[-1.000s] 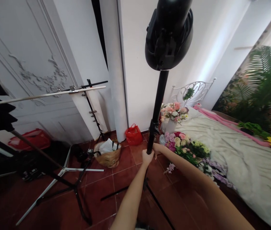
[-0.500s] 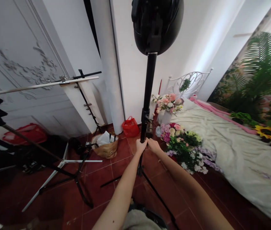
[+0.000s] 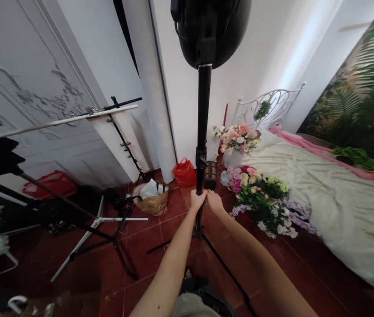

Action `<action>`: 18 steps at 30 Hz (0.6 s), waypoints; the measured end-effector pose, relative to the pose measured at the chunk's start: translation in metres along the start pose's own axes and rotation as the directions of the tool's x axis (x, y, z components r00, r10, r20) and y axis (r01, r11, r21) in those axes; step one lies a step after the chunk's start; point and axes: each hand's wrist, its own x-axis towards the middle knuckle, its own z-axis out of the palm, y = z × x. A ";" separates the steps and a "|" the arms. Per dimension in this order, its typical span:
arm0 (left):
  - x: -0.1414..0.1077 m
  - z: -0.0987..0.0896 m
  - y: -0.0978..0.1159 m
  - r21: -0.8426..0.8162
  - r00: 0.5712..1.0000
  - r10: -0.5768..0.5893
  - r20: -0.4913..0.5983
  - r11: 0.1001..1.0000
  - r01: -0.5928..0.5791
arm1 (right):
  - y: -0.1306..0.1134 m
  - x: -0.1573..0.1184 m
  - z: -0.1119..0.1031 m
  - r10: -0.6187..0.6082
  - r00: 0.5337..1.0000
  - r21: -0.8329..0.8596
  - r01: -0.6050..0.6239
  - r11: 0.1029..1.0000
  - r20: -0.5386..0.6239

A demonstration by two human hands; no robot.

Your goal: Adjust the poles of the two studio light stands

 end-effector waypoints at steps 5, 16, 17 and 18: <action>-0.002 0.001 0.004 -0.028 1.000 -0.020 -0.017 0.999 0.020 | -0.004 -0.014 0.010 0.040 0.989 -0.072 -0.051 0.996 -0.145; -0.012 0.000 0.020 -0.036 0.996 0.001 -0.085 0.999 -0.004 | -0.016 -0.018 0.006 0.068 0.964 -0.084 -0.092 0.992 -0.258; -0.012 0.001 0.020 -0.038 0.996 -0.002 -0.091 0.999 -0.001 | -0.018 -0.019 0.008 0.076 0.959 -0.067 -0.098 0.993 -0.272; -0.013 0.001 0.019 -0.040 0.996 -0.007 -0.094 0.999 0.003 | -0.019 -0.021 0.011 0.082 0.955 -0.050 -0.100 0.994 -0.286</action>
